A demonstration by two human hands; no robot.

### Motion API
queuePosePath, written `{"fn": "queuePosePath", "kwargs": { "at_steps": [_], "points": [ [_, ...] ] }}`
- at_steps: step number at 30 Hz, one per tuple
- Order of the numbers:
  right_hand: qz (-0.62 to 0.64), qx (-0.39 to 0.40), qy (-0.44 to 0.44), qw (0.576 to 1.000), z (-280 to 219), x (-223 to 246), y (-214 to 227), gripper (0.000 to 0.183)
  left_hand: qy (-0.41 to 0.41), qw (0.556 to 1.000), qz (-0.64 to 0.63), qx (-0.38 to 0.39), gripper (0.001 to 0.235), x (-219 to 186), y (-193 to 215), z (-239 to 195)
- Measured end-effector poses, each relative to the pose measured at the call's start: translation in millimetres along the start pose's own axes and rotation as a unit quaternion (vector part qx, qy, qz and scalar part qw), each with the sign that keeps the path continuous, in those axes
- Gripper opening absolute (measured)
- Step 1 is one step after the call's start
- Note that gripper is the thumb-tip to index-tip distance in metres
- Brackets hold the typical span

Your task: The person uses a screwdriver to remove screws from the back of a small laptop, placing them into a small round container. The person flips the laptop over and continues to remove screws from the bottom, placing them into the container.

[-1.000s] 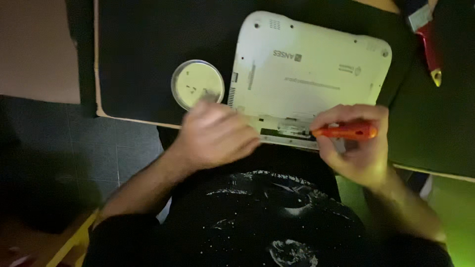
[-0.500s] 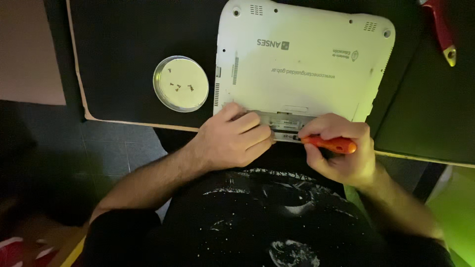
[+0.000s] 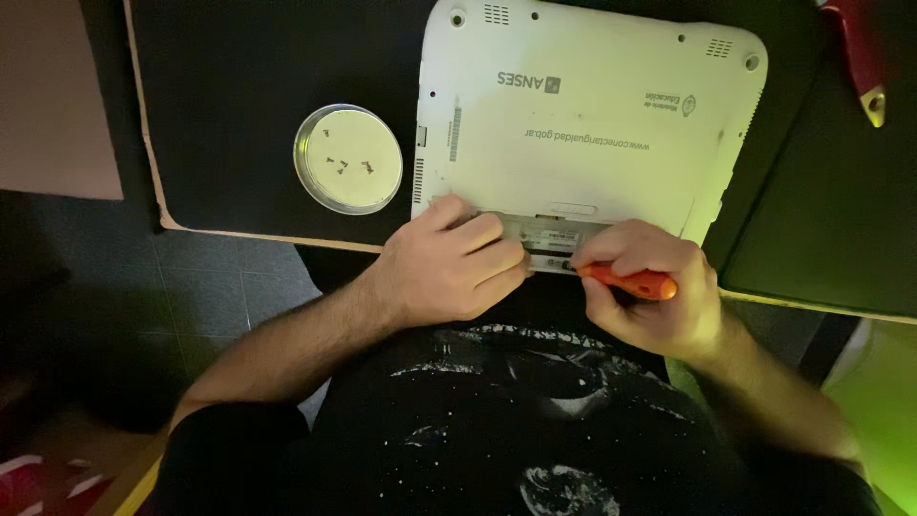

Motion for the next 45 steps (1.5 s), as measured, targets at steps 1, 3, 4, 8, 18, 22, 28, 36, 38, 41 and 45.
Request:
{"fn": "queuePosePath", "kwargs": {
  "at_steps": [1,3,4,8,18,22,28,36,38,41,45],
  "points": [
    [0.000,0.000,0.000,1.000,0.7,0.8,-0.7,0.041,0.000,1.000,0.000,0.000,0.022,0.2,0.6,-0.5],
    [-0.017,0.000,-0.001,1.000,2.0,2.6,-2.0,0.040,-0.003,1.000,-0.006,0.018,0.017,0.5,1.2,-1.2],
    [-0.017,0.000,-0.001,1.000,3.8,5.0,-0.3,0.040,-0.003,1.000,-0.006,0.018,0.017,0.8,1.6,-1.2],
    [-0.055,0.015,-0.002,0.998,4.5,6.8,3.0,0.037,-0.006,1.000,-0.003,0.019,0.017,1.5,-0.1,-1.8],
    [-0.181,0.267,-0.004,0.947,36.9,48.5,43.5,0.033,-0.010,0.994,0.033,0.108,0.021,2.6,12.8,2.6],
    [-0.252,0.255,0.024,0.933,34.0,55.5,43.9,0.030,-0.018,0.996,0.031,0.079,0.023,2.2,14.3,8.3],
    [-0.248,0.284,0.016,0.926,38.2,59.4,48.2,0.014,-0.024,0.995,0.027,0.088,0.019,1.5,12.5,7.7],
    [-0.241,0.289,0.036,0.926,60.4,69.6,37.8,0.023,0.000,0.998,-0.018,0.061,0.015,0.5,23.4,16.7],
    [-0.278,0.281,0.031,0.918,55.5,68.2,38.5,0.023,0.010,0.998,-0.036,0.054,0.018,-1.4,20.0,15.0],
    [-0.286,0.279,0.005,0.917,46.8,63.4,40.1,0.020,0.028,0.996,-0.059,0.067,0.019,-3.9,15.1,11.3],
    [-0.247,0.291,-0.006,0.924,43.0,64.9,43.8,0.019,0.032,0.997,-0.036,0.067,0.023,-5.6,13.7,12.8]
  ]
}}
Point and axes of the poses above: each hand's wrist, its own z-axis towards the middle knuckle, its own y-axis out of the back of the hand, x = y × z, the point moved 1 cm from there along z, towards the middle knuckle, and after that the axes turned 3 degrees about x, right-handed, at the moved point
